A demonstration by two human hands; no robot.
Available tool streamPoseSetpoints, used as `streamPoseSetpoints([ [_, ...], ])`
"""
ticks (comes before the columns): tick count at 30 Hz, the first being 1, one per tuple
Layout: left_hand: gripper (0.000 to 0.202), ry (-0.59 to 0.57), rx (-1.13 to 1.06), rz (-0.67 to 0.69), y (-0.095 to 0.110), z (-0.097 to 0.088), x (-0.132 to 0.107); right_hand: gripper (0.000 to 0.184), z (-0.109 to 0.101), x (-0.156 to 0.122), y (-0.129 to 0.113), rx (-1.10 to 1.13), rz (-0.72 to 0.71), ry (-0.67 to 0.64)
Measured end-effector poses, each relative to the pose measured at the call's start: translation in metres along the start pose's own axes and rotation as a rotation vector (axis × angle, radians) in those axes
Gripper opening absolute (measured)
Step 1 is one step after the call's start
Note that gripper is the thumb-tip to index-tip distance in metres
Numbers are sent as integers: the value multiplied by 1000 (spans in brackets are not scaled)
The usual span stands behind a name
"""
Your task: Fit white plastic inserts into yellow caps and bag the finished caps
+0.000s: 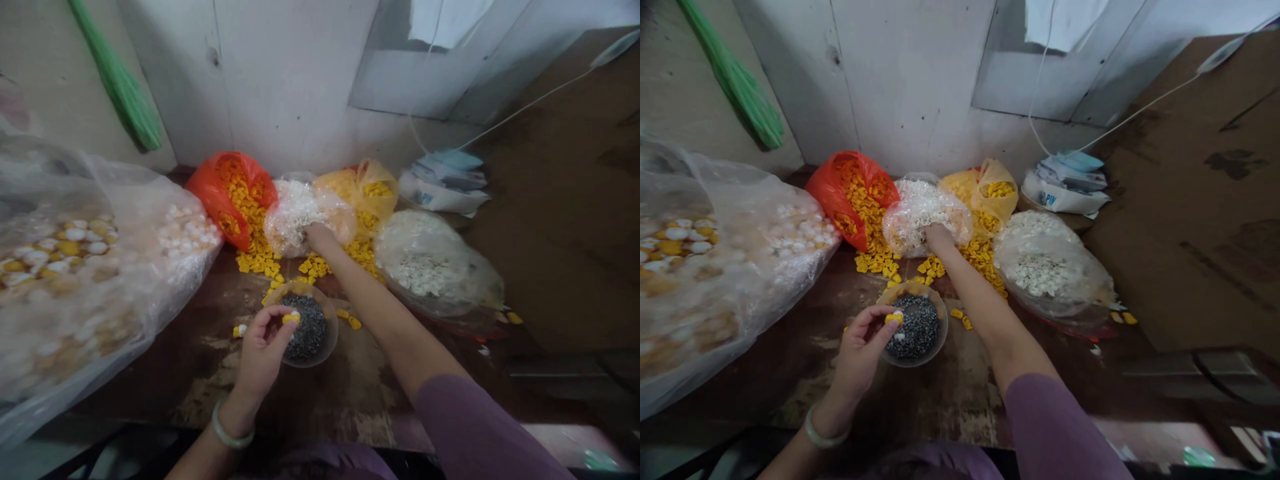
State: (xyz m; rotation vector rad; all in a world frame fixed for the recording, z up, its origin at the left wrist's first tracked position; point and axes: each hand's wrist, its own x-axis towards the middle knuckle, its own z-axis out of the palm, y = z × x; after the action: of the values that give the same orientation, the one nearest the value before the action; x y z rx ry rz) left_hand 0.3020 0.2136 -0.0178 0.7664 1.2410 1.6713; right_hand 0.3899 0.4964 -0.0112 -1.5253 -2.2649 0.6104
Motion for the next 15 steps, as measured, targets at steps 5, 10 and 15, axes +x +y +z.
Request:
streamPoseSetpoints([
  [5,29,23,-115,-83,1,-3,4,8,-10,-9,-4,190,-3,81],
  [10,34,101,-211,-95,5,0,9,36,-17,-69,-20,524,-31,54],
  [15,31,119,-134,-38,5,2,11,46,-7,-162,-45,999,-16,-158],
])
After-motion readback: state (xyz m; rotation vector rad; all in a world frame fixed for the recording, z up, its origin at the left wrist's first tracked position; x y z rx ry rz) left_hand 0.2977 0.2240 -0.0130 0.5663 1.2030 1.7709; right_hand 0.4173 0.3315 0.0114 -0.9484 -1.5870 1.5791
